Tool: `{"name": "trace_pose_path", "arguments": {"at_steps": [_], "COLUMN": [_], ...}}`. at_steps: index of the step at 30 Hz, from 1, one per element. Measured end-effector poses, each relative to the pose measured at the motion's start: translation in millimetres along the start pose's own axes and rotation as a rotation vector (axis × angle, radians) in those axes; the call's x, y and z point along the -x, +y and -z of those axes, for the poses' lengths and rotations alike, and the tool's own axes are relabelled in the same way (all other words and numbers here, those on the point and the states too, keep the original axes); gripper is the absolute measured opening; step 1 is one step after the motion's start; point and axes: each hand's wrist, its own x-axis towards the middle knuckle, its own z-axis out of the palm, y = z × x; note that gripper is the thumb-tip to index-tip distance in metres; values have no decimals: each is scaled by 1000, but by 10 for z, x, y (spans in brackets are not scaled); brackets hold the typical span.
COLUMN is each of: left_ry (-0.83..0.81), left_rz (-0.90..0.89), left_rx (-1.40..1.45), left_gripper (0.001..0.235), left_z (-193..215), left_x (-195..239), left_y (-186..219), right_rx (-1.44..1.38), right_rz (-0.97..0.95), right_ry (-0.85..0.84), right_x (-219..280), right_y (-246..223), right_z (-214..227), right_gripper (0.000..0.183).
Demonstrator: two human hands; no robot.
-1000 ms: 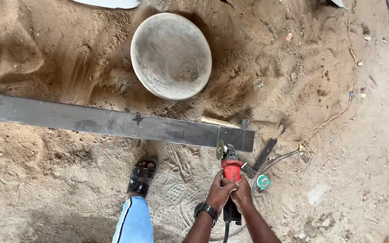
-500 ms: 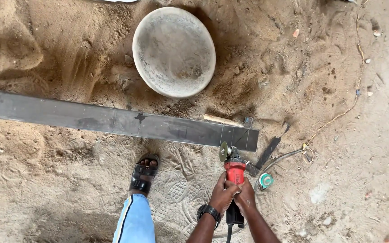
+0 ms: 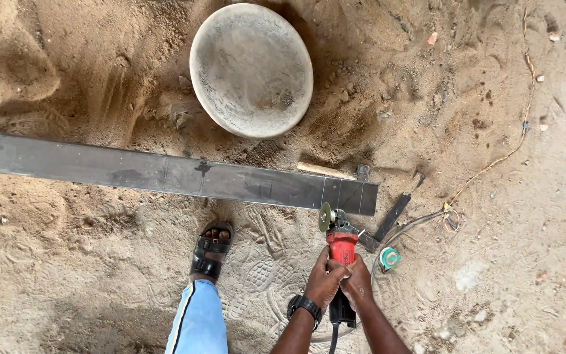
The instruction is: The person uses an angle grinder to cut a square steel tube lying on sandy ground, producing sparks. They pause to measure the tube with a ruler, mark a line using a try square, reposition the tube, and resume grinding along the marked line.
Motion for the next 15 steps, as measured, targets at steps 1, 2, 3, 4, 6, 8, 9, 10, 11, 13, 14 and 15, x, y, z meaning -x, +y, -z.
{"name": "trace_pose_path", "arguments": {"at_steps": [1,2,3,4,6,8,9,10,11,13,14,15], "left_ry": [-3,-3,-3,-3,-6,-10,-23,-35,-35,-54,-54,-53], "left_rz": [1,1,17,32,44,57,30,5,7,49,53,44], "left_rx": [13,14,-4,-20,-6,8,36,64,66,62,64,71], "left_gripper": [107,107,107,107,107,106,105,105,105,105,105,104], "left_z": [0,2,6,9,10,11,12,14,18,31,29,29], "left_x": [11,20,29,36,34,8,-19,-41,-34,-29,-35,-42], "left_y": [14,36,58,85,90,61,31,-5,19,76,69,62], "right_rx": [-2,-1,24,48,92,136,183,230,232,270,273,258], "right_rz": [-25,-25,-15,-5,-23,-43,-47,-51,-53,-157,-160,-81], "right_ry": [1,1,6,11,13,15,25,35,34,1,-1,17], "right_x": [1,-5,-10,-21,49,89,92,101,93,66,91,116], "right_y": [-8,-19,-30,-47,-183,-270,-288,-303,-303,-315,-337,-360], "right_z": [3,4,3,4,27,39,38,37,33,17,26,34], "right_gripper": [55,55,55,56,56,56,57,59,59,61,61,61]}}
